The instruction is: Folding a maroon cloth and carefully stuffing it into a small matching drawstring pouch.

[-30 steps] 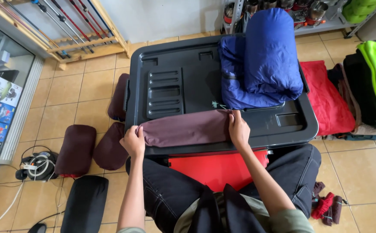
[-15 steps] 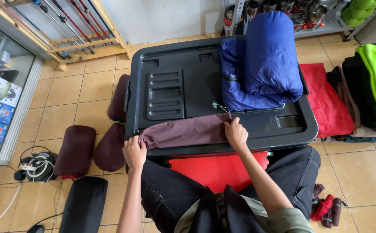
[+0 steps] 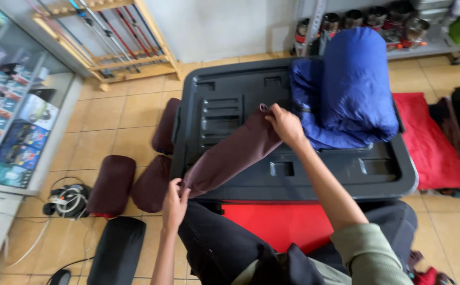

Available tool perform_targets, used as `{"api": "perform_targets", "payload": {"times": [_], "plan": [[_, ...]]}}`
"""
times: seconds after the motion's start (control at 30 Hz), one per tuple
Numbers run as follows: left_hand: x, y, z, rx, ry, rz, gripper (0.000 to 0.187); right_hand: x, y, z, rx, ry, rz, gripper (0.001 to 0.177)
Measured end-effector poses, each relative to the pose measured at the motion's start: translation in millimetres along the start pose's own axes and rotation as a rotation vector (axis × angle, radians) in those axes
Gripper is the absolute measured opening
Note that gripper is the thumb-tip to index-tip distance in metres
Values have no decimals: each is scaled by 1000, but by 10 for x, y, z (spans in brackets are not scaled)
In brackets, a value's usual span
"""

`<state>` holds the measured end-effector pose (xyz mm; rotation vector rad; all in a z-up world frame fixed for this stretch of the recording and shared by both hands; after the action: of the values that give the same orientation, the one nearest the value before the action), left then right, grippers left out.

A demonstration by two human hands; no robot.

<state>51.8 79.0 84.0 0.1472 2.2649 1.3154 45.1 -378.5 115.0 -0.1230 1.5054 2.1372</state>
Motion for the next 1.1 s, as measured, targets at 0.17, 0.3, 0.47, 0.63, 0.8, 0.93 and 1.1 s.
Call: {"api": "perform_targets", "payload": {"times": [0.17, 0.3, 0.47, 0.63, 0.8, 0.93, 1.1], "plan": [[106, -135, -139, 299, 3, 221, 75, -351, 456, 481, 328, 275, -290, 39], [168, -81, -507, 224, -131, 330, 69, 101, 173, 680, 359, 344, -311, 51], [225, -345, -587, 148, -239, 216, 40, 1350, -320, 1194, 198, 564, -95, 56], [415, -307, -1215, 364, -311, 391, 39, 2063, -254, 1524, -121, 423, 433, 74], [499, -279, -1561, 432, -385, 395, 52, 2137, -135, 1346, -190, 495, 237, 33], [449, -269, -1667, 98, -604, 309, 87, 2174, -4, 1100, -338, 443, 311, 30], [348, -573, -1719, 60, -683, 309, 83, 2295, 169, 834, -261, 414, 365, 23]]}}
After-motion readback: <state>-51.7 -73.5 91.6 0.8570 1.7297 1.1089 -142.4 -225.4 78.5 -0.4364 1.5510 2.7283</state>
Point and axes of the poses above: each hand's wrist, its own x-axis away from the middle knuckle, its own y-axis out of the back of the hand, z = x × y, the point moved 8 cm from there along -x, towards the middle knuckle, and after that the axes turned 6 degrees about -x, right-handed, at the moved point
